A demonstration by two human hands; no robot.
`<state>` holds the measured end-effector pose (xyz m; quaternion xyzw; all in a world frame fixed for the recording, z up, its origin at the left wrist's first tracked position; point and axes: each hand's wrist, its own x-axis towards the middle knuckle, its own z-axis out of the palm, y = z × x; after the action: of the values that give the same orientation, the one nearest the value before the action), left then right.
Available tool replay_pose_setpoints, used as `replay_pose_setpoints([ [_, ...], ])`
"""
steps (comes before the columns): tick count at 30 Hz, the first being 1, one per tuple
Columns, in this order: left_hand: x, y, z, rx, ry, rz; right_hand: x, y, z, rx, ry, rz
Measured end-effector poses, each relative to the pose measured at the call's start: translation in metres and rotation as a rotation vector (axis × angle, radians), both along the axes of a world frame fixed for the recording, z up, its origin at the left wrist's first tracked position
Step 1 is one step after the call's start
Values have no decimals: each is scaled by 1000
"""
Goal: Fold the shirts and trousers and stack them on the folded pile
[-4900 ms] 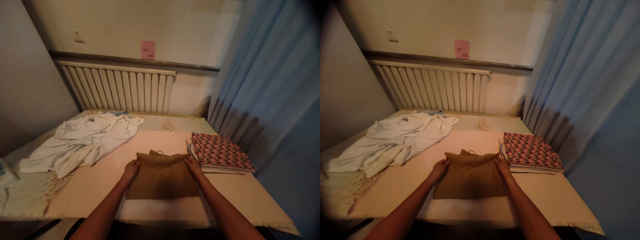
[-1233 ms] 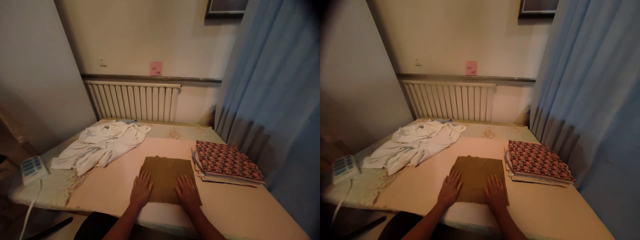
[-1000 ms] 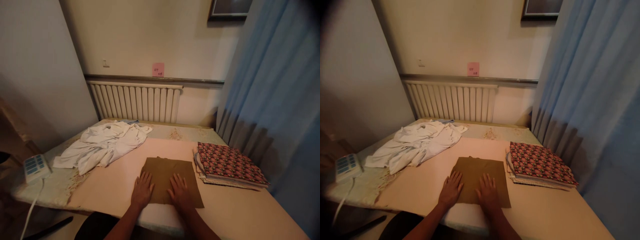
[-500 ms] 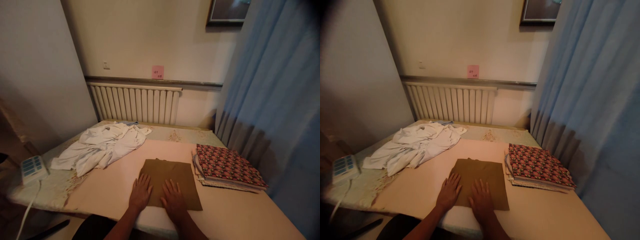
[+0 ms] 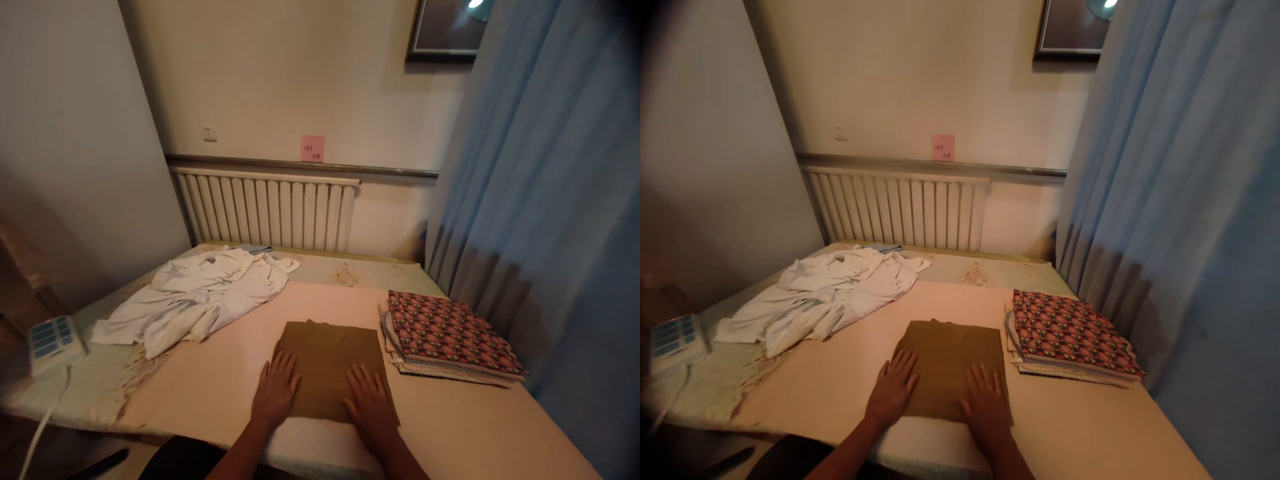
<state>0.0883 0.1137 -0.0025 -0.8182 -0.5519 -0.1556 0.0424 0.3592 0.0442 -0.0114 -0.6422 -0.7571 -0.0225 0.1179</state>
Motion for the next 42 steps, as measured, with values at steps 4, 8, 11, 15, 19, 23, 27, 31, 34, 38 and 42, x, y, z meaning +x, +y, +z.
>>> replay_pose_setpoints([
  [4, -1, 1, -1, -7, -3, -7, 3, 0, -5, 56, 8, 1],
  [8, -1, 1, -2, -4, 3, -4, 3, 0, -8, 78, 10, -2],
  [11, -1, 2, -2, 1, 9, -5, 4, 0, -8, 87, 8, -2],
  [15, 0, 2, -2, -14, 13, -2, 5, 0, -9, 87, 12, -1],
  [19, 0, 3, -3, -14, 11, -7, 6, 0, -10, 80, 19, 1],
  [23, 0, 3, -2, -1, 11, -7, 6, 0, -12, 96, 24, 1],
  [27, 1, 1, 1, 2, 10, -4, 6, 0, -11, 111, 27, 1],
  [31, 1, 0, 5, -12, 17, -3, 5, 0, -10, 118, 44, -22],
  [34, 2, 0, 6, -21, 18, 3, 5, 0, -10, 129, 46, -23],
  [38, 3, -1, 7, -19, 15, 8, 5, 0, -12, 157, 48, -14],
  [42, 3, -1, 7, -6, 12, 12, 4, 0, -13, 174, 63, -30],
])
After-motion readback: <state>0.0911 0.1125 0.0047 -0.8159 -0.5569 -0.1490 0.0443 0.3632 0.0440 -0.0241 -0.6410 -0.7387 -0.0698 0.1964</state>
